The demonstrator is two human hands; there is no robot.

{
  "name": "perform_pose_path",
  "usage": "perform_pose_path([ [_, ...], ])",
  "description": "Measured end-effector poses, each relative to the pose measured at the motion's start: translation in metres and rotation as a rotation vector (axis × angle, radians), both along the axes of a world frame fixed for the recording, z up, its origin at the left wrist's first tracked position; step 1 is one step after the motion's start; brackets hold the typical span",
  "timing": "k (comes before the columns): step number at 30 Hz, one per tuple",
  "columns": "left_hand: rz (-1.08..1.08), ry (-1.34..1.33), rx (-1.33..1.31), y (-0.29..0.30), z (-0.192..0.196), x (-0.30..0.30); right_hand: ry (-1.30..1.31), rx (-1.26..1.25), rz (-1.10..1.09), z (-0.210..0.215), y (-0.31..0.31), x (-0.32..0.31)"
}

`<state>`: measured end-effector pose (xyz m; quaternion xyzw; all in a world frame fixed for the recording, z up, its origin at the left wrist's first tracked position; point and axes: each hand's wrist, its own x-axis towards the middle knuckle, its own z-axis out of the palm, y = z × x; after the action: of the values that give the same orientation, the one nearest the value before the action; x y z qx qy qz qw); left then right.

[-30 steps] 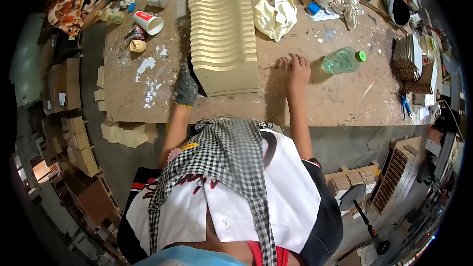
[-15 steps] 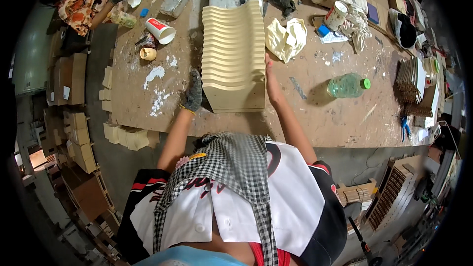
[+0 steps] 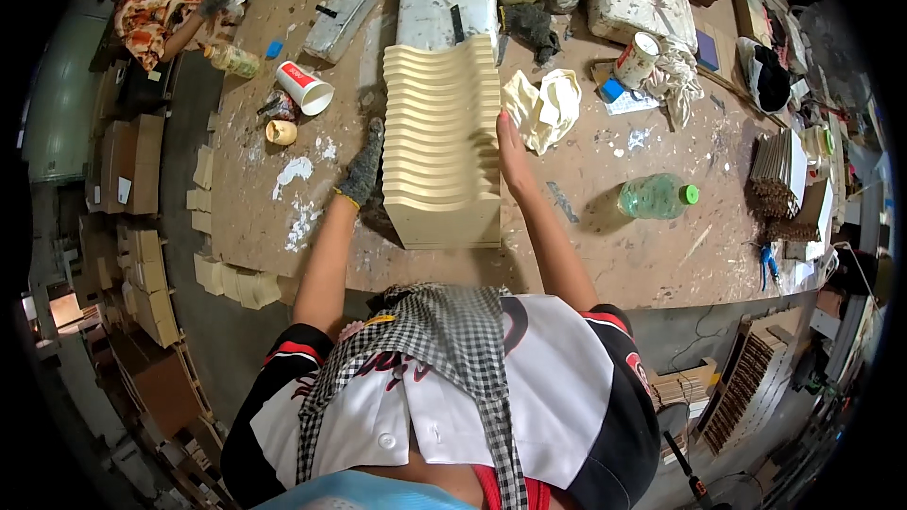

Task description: The person wipes wood components with a cloth, applies a finish using a small brush, and sands the surface of a curved panel with a sanding block.

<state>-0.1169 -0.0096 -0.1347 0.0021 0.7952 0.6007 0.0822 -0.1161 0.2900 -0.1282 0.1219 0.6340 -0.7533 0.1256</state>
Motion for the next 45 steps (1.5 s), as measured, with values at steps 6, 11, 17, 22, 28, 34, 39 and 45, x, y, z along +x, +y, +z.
perform_pose_path([
  [6,0.056,-0.043,0.046,-0.005,-0.001,-0.066,0.061,-0.057,-0.121,0.013,0.012,-0.054],
  [11,0.138,-0.173,-0.160,0.048,0.038,-0.088,0.146,0.017,-0.042,-0.012,0.027,-0.060],
  [17,0.130,-0.224,0.042,0.025,0.025,-0.083,-0.071,-0.045,0.004,0.022,-0.007,-0.048],
  [22,0.036,-0.316,0.127,0.034,0.030,-0.088,-0.020,-0.047,-0.045,0.026,0.007,-0.049],
  [28,0.115,-0.175,0.134,0.012,0.005,-0.088,-0.126,0.053,0.004,0.028,0.004,-0.055],
  [34,0.086,-0.153,0.390,-0.007,0.012,-0.063,0.025,-0.105,0.038,0.040,0.017,-0.036],
  [39,0.198,-0.175,0.868,0.001,-0.010,-0.003,0.183,-0.196,0.030,-0.001,0.015,0.015],
  [45,0.180,-0.390,0.849,0.018,-0.010,0.033,-0.153,-0.012,-0.043,0.030,-0.018,0.047],
])
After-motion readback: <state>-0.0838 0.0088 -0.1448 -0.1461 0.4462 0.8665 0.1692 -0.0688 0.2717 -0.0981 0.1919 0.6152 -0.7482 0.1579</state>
